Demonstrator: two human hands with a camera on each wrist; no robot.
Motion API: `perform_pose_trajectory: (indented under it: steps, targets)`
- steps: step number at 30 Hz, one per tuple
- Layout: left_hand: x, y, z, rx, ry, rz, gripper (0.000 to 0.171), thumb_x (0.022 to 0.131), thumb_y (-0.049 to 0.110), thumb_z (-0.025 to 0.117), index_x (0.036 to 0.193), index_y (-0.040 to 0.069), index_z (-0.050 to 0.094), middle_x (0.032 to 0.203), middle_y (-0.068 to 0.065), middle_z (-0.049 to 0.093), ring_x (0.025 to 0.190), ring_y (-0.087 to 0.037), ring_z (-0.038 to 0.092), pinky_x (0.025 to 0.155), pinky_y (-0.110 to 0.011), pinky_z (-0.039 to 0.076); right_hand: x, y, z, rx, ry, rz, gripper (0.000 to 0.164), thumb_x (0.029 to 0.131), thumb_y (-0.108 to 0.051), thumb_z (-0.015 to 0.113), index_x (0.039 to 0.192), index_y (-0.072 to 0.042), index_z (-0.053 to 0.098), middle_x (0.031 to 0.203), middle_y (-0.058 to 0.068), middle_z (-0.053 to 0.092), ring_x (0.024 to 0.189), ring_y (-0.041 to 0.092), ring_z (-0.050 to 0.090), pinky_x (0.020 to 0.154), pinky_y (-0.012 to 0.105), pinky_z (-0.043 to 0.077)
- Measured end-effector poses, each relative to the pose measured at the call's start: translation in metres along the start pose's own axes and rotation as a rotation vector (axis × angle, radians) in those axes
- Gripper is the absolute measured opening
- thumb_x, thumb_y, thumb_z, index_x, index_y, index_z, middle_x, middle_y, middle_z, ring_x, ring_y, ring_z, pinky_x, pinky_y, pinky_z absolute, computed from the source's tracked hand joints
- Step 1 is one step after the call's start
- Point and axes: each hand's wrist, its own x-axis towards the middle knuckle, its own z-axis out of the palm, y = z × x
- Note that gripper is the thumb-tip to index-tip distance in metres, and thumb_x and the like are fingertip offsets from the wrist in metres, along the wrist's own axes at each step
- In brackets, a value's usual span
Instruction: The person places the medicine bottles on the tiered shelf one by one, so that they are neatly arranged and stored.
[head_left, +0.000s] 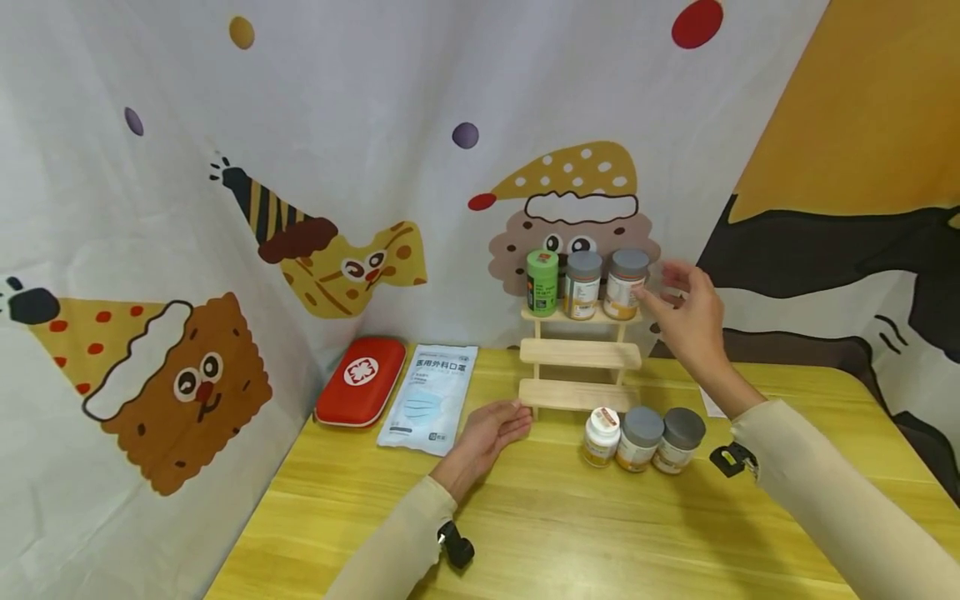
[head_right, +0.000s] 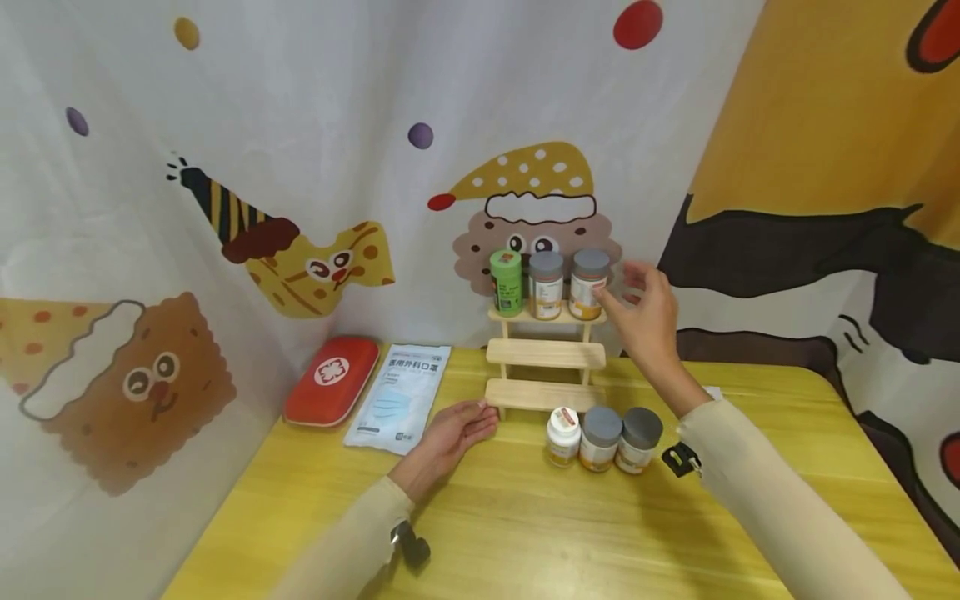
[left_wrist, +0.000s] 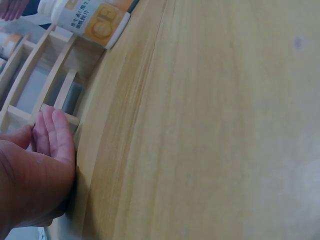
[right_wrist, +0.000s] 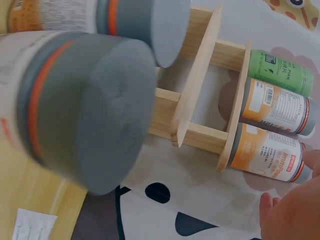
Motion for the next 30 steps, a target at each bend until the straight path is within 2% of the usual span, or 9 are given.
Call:
perform_pose_trajectory:
  steps: [3, 6, 8, 10, 16, 18, 21, 26, 30]
  targets:
    - [-0.002, 0.001, -0.002, -0.004, 0.005, -0.001, 0.040, 0.108, 0.014, 0.061, 0.140, -0.009, 0.056, 0.117, -0.013, 0.076, 0.104, -0.018, 0.076, 0.106, -0.037, 0.063, -0.006, 0.003, -0.004, -0.005, -0.015, -0.003, 0.061, 0.098, -0.027, 0.077, 0.147, -0.002, 0.052, 0.143, 0.016, 0.058, 0.132, 0.031, 0.059, 0.104, 0.027, 0.060]
    - [-0.003, 0.001, -0.004, -0.002, 0.011, 0.005, 0.039, 0.108, 0.013, 0.061, 0.140, -0.009, 0.056, 0.114, -0.012, 0.076, 0.103, -0.018, 0.076, 0.105, -0.037, 0.063, -0.013, 0.006, -0.007, 0.003, -0.030, -0.001, 0.059, 0.099, -0.026, 0.076, 0.146, -0.002, 0.052, 0.144, 0.016, 0.058, 0.131, 0.031, 0.059, 0.096, 0.007, 0.054]
    - [-0.004, 0.001, -0.004, 0.002, 0.009, 0.008, 0.039, 0.108, 0.013, 0.060, 0.140, -0.009, 0.056, 0.114, -0.011, 0.076, 0.103, -0.018, 0.076, 0.105, -0.037, 0.063, -0.018, 0.009, -0.009, 0.006, -0.038, -0.006, 0.058, 0.099, -0.028, 0.076, 0.146, -0.002, 0.053, 0.142, 0.017, 0.059, 0.129, 0.031, 0.059, 0.090, 0.001, 0.048]
    - [-0.004, 0.001, -0.003, 0.002, 0.006, 0.006, 0.039, 0.109, 0.013, 0.060, 0.140, -0.009, 0.056, 0.115, -0.012, 0.076, 0.103, -0.017, 0.076, 0.106, -0.036, 0.063, -0.025, 0.012, -0.014, -0.002, -0.047, -0.015, 0.058, 0.099, -0.030, 0.076, 0.145, -0.002, 0.054, 0.141, 0.016, 0.060, 0.124, 0.027, 0.060, 0.088, -0.001, 0.048]
    - [-0.003, 0.001, 0.003, -0.006, 0.006, 0.001, 0.038, 0.108, 0.013, 0.060, 0.140, -0.008, 0.056, 0.115, -0.012, 0.077, 0.103, -0.018, 0.076, 0.105, -0.036, 0.064, -0.048, 0.022, -0.032, -0.071, -0.122, -0.017, 0.057, 0.101, -0.039, 0.073, 0.145, -0.009, 0.055, 0.140, 0.015, 0.064, 0.101, -0.013, 0.055, 0.077, -0.001, 0.048]
    - [-0.003, 0.001, 0.005, -0.004, -0.001, 0.002, 0.039, 0.108, 0.013, 0.061, 0.141, -0.008, 0.056, 0.117, -0.013, 0.076, 0.104, -0.019, 0.076, 0.105, -0.037, 0.063, -0.056, 0.025, -0.037, -0.087, -0.164, -0.009, 0.056, 0.102, -0.041, 0.071, 0.145, -0.010, 0.056, 0.138, 0.015, 0.066, 0.098, -0.019, 0.053, 0.078, -0.001, 0.048]
    - [-0.003, 0.001, 0.004, 0.002, -0.009, 0.003, 0.041, 0.109, 0.014, 0.060, 0.142, -0.009, 0.054, 0.121, -0.016, 0.075, 0.108, -0.021, 0.076, 0.105, -0.036, 0.063, -0.065, 0.032, -0.044, -0.097, -0.235, -0.002, 0.055, 0.103, -0.044, 0.068, 0.146, -0.011, 0.056, 0.137, 0.014, 0.067, 0.104, -0.017, 0.054, 0.083, -0.002, 0.047]
    - [-0.005, 0.000, 0.001, 0.015, -0.005, 0.009, 0.042, 0.109, 0.014, 0.060, 0.143, -0.010, 0.053, 0.119, -0.016, 0.075, 0.112, -0.025, 0.075, 0.103, -0.035, 0.064, -0.078, 0.041, -0.055, -0.086, -0.331, -0.007, 0.054, 0.106, -0.040, 0.065, 0.148, -0.009, 0.054, 0.143, 0.015, 0.064, 0.120, -0.005, 0.054, 0.089, -0.005, 0.045]
    - [-0.004, 0.000, 0.001, 0.015, -0.007, 0.016, 0.042, 0.109, 0.014, 0.060, 0.143, -0.010, 0.053, 0.117, -0.013, 0.075, 0.110, -0.023, 0.076, 0.104, -0.035, 0.064, -0.089, 0.050, -0.063, -0.058, -0.405, -0.012, 0.050, 0.108, -0.034, 0.064, 0.149, -0.009, 0.053, 0.144, 0.015, 0.062, 0.120, -0.009, 0.054, 0.090, -0.003, 0.047]
